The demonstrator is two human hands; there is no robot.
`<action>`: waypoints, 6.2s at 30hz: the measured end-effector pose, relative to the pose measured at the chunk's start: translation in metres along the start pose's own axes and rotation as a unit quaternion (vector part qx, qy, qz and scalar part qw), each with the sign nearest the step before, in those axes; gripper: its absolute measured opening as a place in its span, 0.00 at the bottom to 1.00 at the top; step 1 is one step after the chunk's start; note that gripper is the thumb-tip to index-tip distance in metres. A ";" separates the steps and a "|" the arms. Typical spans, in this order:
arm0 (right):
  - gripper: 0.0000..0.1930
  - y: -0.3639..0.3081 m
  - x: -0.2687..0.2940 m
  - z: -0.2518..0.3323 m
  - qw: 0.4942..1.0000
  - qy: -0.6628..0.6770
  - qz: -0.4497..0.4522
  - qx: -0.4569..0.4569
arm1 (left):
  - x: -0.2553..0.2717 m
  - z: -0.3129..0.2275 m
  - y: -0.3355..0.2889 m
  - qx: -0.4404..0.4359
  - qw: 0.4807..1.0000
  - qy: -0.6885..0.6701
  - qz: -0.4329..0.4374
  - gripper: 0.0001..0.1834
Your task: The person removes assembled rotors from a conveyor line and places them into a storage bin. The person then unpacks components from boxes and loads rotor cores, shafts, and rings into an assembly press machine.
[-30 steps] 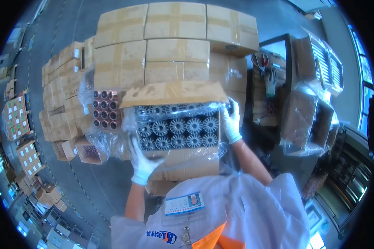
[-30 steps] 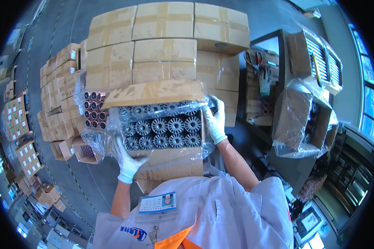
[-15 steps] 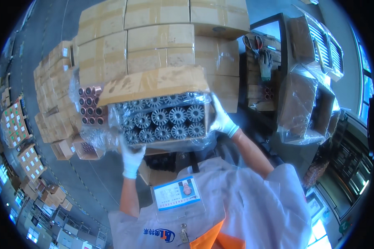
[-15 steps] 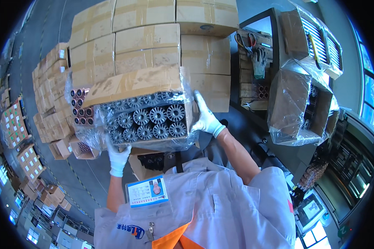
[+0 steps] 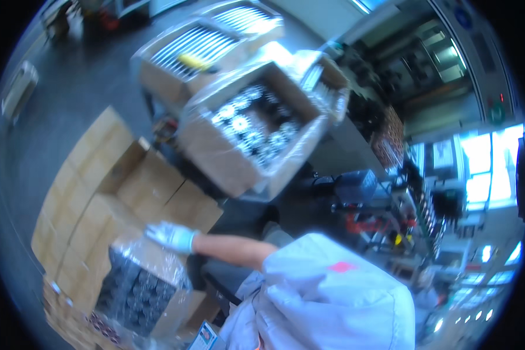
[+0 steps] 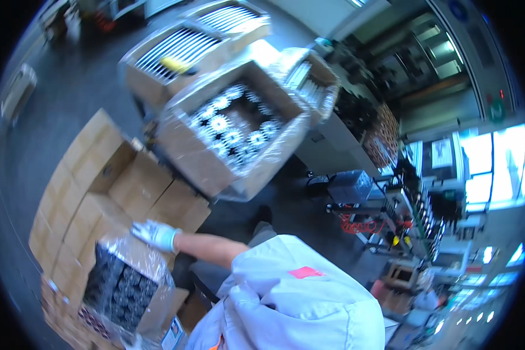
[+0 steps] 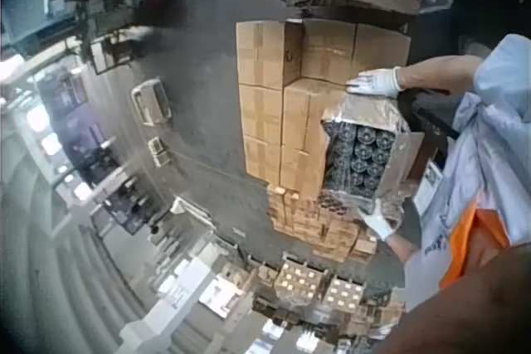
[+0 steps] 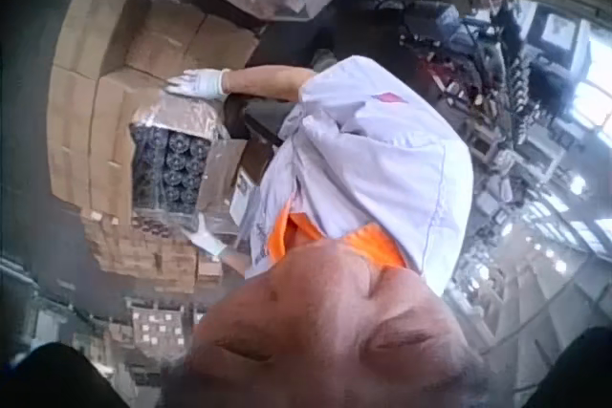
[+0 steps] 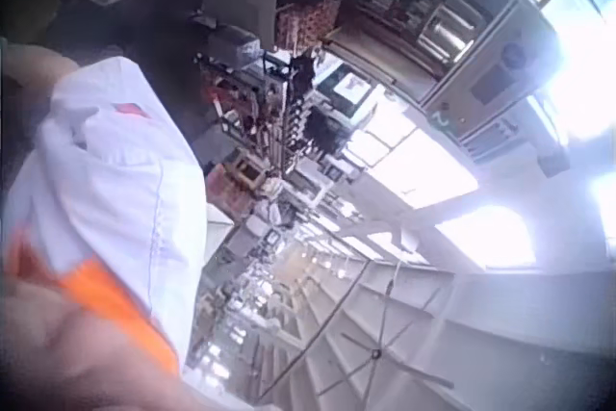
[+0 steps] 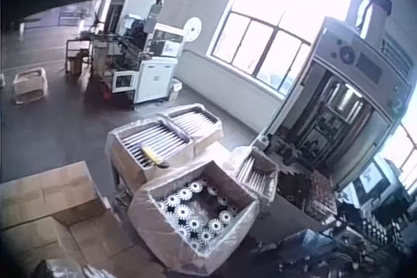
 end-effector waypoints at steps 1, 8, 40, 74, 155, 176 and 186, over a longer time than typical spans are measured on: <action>0.38 -0.024 0.022 -0.011 0.997 0.065 -0.011 -0.042 | 0.000 -0.001 0.022 -0.076 0.987 0.119 -0.077 0.46; 0.33 -0.306 0.112 -0.068 0.968 0.093 -0.224 -0.060 | -0.174 -0.389 -0.117 -0.300 0.947 -0.106 -0.041 0.25; 0.18 -0.929 0.419 -0.154 0.516 0.122 -0.765 -0.365 | -0.768 -0.866 -0.510 -0.642 0.300 0.170 0.685 0.13; 0.35 -1.129 0.341 -0.167 0.313 0.065 -0.440 -0.839 | -0.967 -1.111 -0.435 -0.913 0.329 0.090 0.225 0.11; 0.23 -0.897 0.684 -0.429 0.511 0.091 -0.748 -0.414 | -0.780 -1.119 -0.391 -0.817 0.452 -0.076 0.350 0.16; 0.11 -0.786 0.529 -0.429 0.814 -0.106 -0.413 -0.394 | -0.898 -1.176 -0.486 -0.869 0.285 0.225 0.336 0.20; 0.08 -0.833 0.540 -0.376 0.758 -0.260 -0.538 -0.261 | -0.770 -1.118 -0.464 -0.907 0.358 0.121 0.183 0.23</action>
Point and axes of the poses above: each hand's wrist, its own y-axis towards the middle knuckle, its own x-axis out of the back of the hand, z = x × y, the point moved 3 cm from there along y, towards the middle knuckle, and after that the axes turned 10 degrees about z, right-handed, at the moved point
